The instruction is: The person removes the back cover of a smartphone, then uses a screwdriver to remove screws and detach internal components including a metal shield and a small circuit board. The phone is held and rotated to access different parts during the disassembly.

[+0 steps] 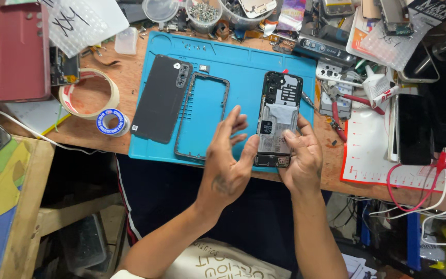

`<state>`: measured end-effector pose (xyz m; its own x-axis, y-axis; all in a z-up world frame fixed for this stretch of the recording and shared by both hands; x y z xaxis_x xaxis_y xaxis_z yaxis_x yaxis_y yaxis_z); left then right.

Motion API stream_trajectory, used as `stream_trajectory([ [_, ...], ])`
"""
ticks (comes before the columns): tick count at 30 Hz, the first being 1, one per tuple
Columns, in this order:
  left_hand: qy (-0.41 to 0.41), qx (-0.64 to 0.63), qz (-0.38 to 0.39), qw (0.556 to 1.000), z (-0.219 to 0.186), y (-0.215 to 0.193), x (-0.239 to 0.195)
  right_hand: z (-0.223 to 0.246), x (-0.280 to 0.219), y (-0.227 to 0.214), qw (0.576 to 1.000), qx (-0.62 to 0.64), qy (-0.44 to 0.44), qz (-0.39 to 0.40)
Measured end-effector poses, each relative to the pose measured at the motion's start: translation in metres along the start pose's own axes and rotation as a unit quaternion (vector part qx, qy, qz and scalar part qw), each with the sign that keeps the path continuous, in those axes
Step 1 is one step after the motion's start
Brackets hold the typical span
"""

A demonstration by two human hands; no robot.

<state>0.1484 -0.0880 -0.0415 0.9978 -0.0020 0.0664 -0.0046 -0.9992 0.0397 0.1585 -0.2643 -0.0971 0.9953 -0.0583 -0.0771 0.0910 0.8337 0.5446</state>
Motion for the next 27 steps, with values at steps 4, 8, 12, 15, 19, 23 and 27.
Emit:
stream_trajectory([
  [4,-0.074,-0.084,0.031,0.993,0.01,0.022,0.009,-0.001,-0.002,-0.001,1.0,0.001,0.012,-0.002],
  [8,-0.032,0.005,-0.009,0.999,0.014,0.024,0.014,-0.002,-0.003,0.001,0.996,-0.085,0.0,0.001],
  [12,-0.035,0.02,-0.007,0.999,0.015,0.015,0.013,0.0,-0.001,0.003,0.992,-0.123,0.007,0.007],
  [15,-0.076,-0.01,0.009,0.997,0.018,0.01,0.014,0.01,-0.002,0.002,0.957,-0.288,0.002,0.029],
  [19,-0.099,-0.036,0.03,0.994,0.02,0.005,0.016,0.025,-0.002,0.0,0.926,-0.373,-0.006,0.048],
  [23,-0.125,-0.02,0.034,0.991,0.02,0.004,0.019,0.045,0.002,0.0,0.877,-0.478,-0.045,-0.011],
  [27,-0.128,-0.029,0.026,0.991,0.024,0.005,0.021,0.06,0.002,0.002,0.785,-0.605,-0.125,-0.047],
])
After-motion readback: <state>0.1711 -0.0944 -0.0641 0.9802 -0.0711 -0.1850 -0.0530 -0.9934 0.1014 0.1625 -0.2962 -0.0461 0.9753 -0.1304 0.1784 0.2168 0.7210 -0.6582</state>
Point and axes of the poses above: each hand's wrist, its own x-axis towards the middle knuckle, its own y-axis out of the palm, z = x × y, the point moved 2 cm from there along x, towards the middle knuckle, and after that the axes turned 5 degrees about -x, right-handed, at the moved point
